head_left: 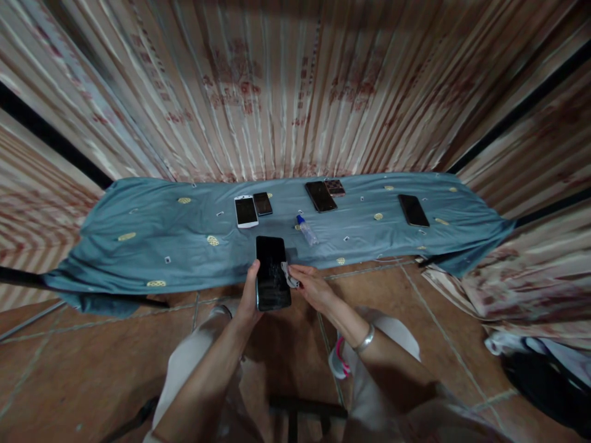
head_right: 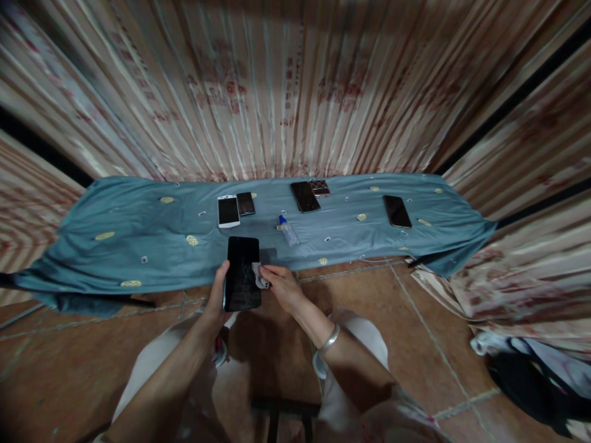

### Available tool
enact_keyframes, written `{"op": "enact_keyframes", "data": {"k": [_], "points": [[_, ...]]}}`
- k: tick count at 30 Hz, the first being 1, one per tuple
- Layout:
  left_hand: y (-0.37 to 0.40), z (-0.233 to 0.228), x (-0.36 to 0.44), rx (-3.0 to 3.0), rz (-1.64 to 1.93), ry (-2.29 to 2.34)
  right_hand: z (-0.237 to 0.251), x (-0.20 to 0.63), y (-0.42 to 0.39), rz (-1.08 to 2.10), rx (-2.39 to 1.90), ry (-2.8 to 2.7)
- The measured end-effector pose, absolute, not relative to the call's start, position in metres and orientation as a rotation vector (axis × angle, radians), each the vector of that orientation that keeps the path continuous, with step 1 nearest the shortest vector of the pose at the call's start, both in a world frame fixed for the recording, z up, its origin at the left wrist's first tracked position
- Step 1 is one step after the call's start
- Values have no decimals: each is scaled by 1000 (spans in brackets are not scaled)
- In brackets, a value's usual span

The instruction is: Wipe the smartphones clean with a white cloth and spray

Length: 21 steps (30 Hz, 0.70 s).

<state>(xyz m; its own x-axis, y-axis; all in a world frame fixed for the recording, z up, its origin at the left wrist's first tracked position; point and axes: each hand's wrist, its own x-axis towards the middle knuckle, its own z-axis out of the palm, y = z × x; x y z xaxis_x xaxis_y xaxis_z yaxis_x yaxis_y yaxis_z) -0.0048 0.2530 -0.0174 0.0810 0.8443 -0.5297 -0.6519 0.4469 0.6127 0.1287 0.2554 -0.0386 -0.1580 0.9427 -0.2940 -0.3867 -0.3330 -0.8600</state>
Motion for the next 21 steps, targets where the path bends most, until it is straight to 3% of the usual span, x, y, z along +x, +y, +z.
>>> {"op": "enact_keyframes", "data": {"k": [14,21], "points": [[242,-17,9,192,978,885,-47,147,283,1210,-1312,-1036],[238,-22,10,191,899,839,-37,154,288,404,-1327,-1696]]}}
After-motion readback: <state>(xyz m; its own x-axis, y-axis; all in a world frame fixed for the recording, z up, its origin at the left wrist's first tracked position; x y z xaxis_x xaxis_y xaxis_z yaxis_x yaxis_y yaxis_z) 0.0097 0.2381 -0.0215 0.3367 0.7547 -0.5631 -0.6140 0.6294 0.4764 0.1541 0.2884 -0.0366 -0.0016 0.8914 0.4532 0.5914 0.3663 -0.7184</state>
